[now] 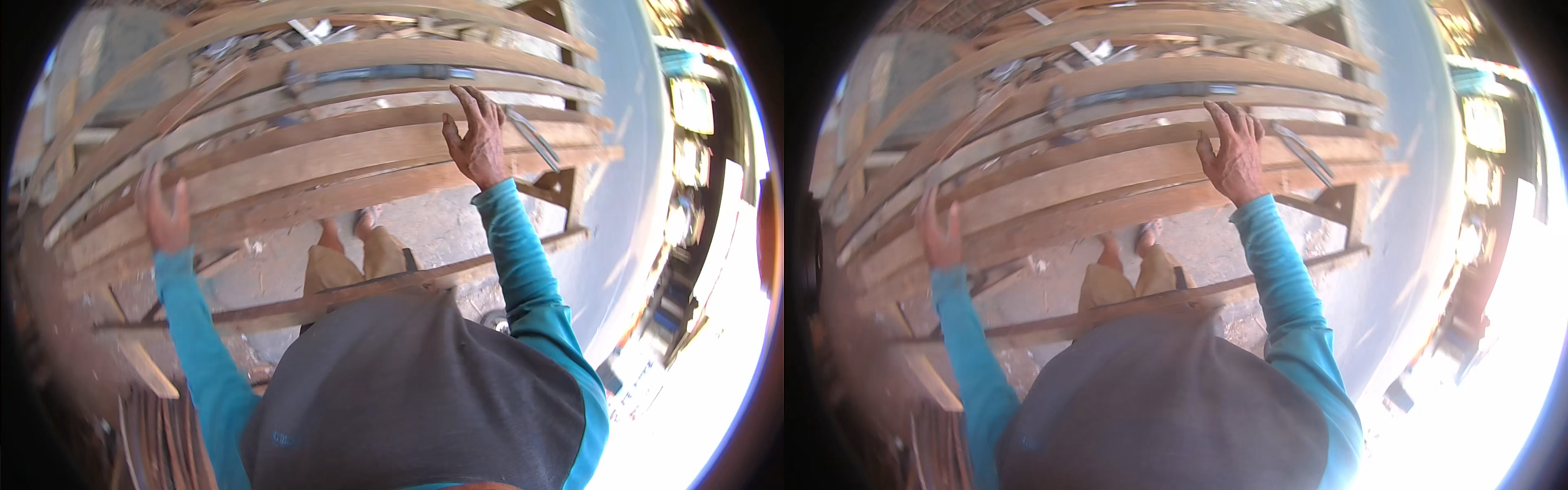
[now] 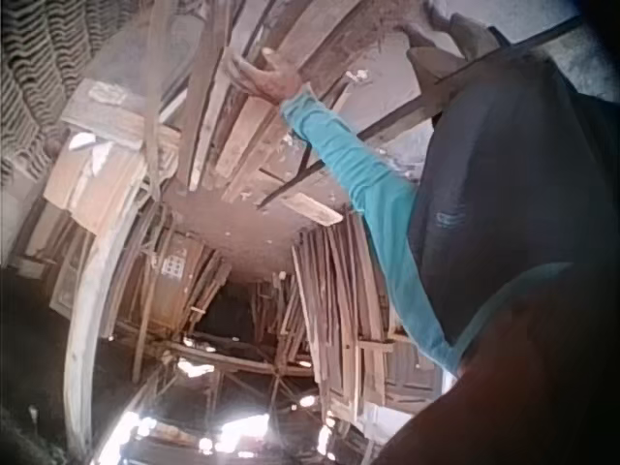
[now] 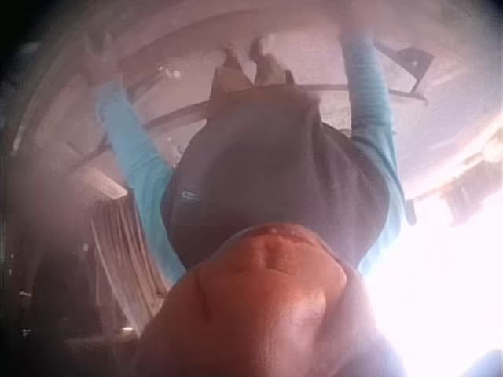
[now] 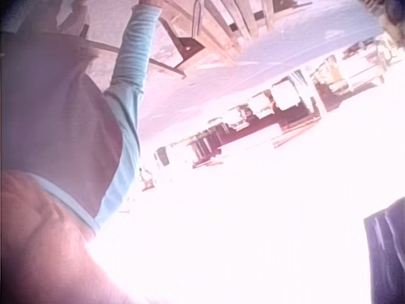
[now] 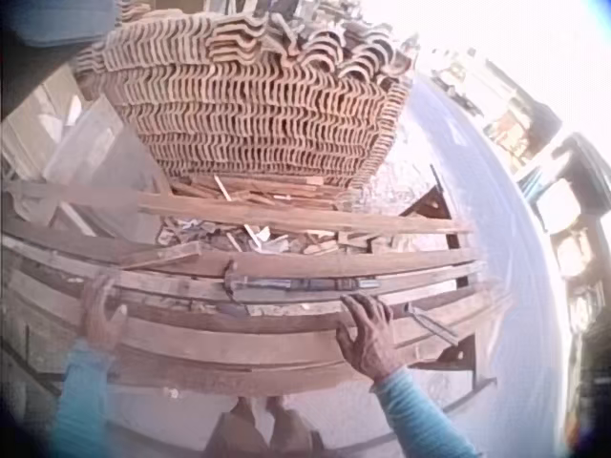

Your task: The person disassembles a wooden frame by using pliers to pull out nails and a hammer to strike wood pieces apart.

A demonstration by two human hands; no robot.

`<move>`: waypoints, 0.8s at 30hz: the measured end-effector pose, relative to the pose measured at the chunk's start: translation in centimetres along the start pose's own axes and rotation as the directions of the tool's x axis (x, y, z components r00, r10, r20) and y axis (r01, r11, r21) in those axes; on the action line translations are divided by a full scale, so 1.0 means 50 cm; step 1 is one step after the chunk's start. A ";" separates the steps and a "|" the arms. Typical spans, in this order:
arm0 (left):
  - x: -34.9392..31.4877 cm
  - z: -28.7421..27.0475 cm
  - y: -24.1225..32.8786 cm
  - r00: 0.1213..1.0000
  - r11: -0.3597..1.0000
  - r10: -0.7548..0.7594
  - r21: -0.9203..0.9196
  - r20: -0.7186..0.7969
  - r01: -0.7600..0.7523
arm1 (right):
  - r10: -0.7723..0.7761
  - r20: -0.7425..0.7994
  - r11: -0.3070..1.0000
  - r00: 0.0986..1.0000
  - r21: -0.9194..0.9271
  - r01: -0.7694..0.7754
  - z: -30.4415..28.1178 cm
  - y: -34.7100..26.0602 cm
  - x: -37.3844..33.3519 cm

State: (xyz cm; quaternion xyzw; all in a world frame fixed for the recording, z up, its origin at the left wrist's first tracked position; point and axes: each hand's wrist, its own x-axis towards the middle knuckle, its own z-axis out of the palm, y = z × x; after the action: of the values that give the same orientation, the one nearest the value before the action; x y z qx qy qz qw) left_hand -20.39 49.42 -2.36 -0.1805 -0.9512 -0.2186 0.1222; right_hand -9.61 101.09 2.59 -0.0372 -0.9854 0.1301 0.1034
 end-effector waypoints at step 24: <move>-0.408 -0.087 0.159 0.784 0.769 -0.612 -0.152 0.109 0.621 | 0.070 0.252 0.981 0.965 -0.192 -0.021 -0.110 0.381 0.095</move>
State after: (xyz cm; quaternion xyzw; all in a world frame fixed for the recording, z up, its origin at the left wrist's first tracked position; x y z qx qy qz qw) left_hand 1.92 48.18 -1.97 0.1255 -0.9368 -0.3266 0.0020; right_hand -12.20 121.27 3.69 -0.0524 -0.9972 0.0430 -0.0324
